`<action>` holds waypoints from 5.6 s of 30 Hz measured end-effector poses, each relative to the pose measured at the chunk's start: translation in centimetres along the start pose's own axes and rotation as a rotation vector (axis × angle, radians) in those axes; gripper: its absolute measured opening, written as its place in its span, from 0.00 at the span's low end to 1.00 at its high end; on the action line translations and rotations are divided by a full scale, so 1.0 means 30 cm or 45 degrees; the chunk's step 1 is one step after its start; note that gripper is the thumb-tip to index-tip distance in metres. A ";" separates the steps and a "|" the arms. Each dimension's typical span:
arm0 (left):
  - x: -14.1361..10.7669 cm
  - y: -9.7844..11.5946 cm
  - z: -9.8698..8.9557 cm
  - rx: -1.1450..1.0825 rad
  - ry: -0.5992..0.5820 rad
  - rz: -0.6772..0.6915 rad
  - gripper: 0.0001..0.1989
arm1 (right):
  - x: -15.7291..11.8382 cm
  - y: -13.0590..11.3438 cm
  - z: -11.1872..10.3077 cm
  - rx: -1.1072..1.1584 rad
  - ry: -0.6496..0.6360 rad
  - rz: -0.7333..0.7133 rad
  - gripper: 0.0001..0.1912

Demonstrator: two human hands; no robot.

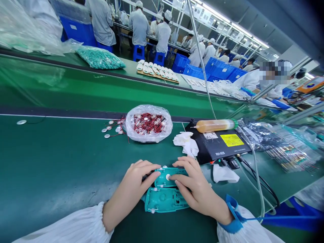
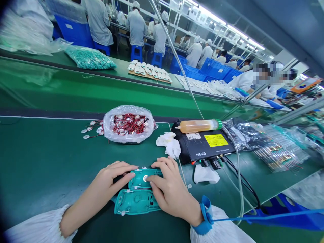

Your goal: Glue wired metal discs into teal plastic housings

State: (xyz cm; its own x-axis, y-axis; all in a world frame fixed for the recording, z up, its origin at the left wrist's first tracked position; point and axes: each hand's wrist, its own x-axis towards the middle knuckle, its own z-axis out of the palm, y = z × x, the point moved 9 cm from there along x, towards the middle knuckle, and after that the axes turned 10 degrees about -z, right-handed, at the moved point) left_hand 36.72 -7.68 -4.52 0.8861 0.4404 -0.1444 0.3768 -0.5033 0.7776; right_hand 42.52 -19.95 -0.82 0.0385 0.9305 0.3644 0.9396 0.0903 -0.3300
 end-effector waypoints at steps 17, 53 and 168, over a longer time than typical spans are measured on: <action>0.001 -0.004 0.008 -0.011 -0.040 -0.007 0.10 | -0.012 0.018 -0.055 0.050 0.212 0.035 0.13; 0.096 -0.184 -0.363 0.643 0.720 0.041 0.11 | -0.044 0.034 -0.082 0.133 0.411 0.008 0.11; -0.118 0.047 0.029 0.397 -0.473 0.029 0.17 | -0.018 -0.160 0.025 -0.010 0.128 0.094 0.10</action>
State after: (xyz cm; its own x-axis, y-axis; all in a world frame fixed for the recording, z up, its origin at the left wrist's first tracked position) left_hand 34.35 -10.58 -3.45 0.9101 0.1597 -0.3825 0.3687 -0.7335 0.5710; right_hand 37.74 -20.62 -0.08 0.1412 0.8940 0.4252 0.9355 0.0200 -0.3527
